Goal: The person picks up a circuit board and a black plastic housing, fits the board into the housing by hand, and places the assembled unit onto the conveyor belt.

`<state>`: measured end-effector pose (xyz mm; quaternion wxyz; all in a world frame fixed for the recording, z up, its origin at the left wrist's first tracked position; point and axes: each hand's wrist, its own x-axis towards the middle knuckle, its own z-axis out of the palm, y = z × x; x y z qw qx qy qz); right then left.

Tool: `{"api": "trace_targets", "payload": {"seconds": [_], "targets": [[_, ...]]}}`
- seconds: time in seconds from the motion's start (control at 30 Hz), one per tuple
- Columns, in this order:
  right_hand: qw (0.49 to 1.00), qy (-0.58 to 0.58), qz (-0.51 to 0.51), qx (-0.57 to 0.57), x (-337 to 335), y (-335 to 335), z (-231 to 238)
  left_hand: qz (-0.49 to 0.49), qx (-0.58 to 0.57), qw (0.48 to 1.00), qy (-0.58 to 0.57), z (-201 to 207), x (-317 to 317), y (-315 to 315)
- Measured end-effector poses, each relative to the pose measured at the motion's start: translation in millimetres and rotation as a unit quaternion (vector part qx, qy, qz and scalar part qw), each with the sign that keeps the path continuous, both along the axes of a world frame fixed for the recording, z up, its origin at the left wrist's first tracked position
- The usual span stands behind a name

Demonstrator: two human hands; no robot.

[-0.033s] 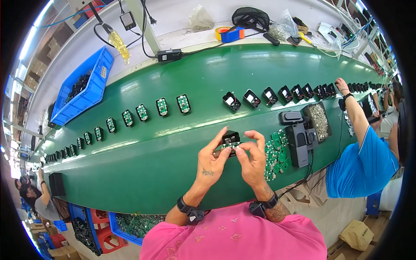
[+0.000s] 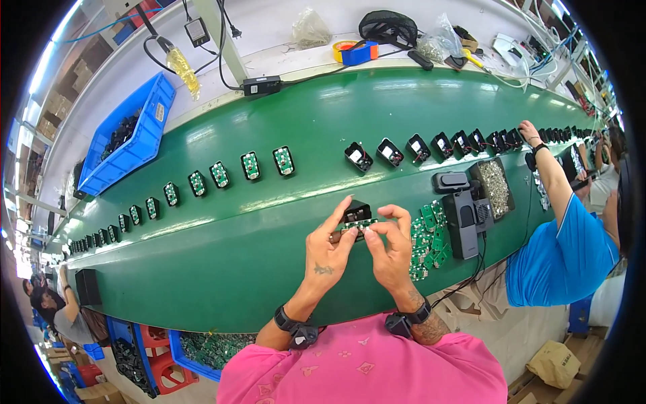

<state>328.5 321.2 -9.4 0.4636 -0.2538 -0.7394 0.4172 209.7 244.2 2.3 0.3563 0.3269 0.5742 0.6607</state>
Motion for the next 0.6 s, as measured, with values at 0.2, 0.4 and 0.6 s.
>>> {"api": "trace_targets", "payload": {"seconds": [0.2, 0.4, 0.6], "targets": [[0.965, -0.097, -0.074, 0.234, 1.8, 6.2, 30.1, 0.090, 0.028, 0.973, 0.210, 21.2, 4.8, -2.7], [0.988, -0.059, 0.063, 0.126, 0.8, 12.7, 36.0, 0.092, 0.040, 0.956, 0.275, 26.8, 4.7, -5.3], [0.975, -0.100, 0.142, 0.139, 7.1, 28.3, 44.5, 0.075, 0.026, 0.943, 0.322, 29.7, 2.9, -6.5]]}}
